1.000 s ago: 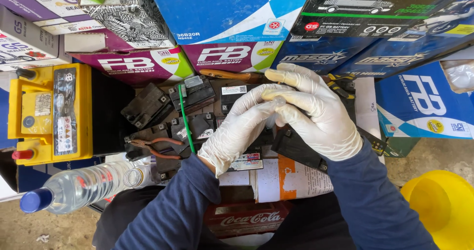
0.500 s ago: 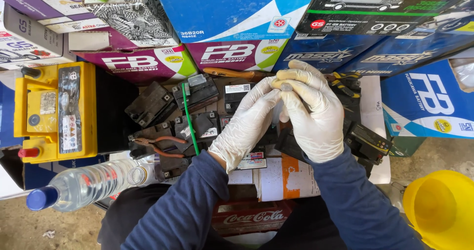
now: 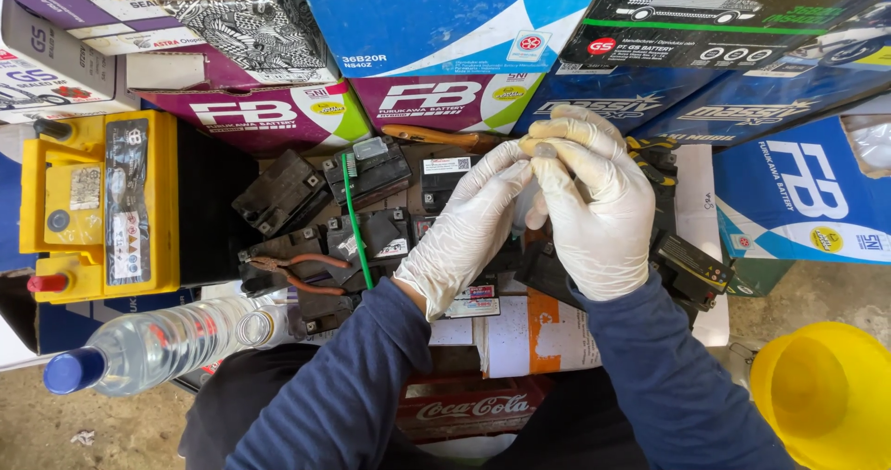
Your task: Servicing lead-acid batteries by adding or removing liquid using a syringe
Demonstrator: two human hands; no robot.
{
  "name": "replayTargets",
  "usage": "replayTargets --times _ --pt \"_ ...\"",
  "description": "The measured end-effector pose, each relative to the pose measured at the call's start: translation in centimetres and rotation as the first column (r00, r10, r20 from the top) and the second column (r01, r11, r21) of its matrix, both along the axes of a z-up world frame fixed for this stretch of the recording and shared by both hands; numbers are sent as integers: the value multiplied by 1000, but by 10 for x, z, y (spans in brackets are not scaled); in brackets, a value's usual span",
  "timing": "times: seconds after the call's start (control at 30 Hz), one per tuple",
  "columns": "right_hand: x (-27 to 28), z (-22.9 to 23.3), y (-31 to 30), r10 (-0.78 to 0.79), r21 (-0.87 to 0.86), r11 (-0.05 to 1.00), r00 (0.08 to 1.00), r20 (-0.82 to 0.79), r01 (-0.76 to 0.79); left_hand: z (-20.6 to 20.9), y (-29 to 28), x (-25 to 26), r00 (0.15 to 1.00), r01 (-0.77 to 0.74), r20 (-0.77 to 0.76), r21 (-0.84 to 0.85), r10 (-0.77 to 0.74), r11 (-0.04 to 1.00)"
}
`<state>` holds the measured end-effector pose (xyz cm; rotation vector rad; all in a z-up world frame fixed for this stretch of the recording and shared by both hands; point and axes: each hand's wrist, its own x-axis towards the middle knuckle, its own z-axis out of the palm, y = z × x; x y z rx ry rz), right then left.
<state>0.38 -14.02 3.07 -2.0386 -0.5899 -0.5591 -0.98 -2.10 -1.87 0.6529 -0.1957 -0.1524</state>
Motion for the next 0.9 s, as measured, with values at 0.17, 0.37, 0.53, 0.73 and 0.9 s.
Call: replayTargets --times 0.17,0.37,0.53,0.73,0.9 --pt "2 8 0 11 -26 1000 999 35 -10 6 -2 1 998 43 -46 -78 -47 996" --pt "-6 6 -3 -12 -22 1000 999 39 13 21 5 -6 997 54 -66 50 -50 997" --pt "3 4 -18 193 -85 978 980 36 -190 28 9 -7 996 57 -74 41 -54 998" --pt "9 18 -27 366 17 928 899 -241 -373 29 10 0 990 141 -28 34 -140 989" --pt "16 23 -30 417 -4 893 828 -374 -451 27 12 4 980 199 8 53 -200 979"
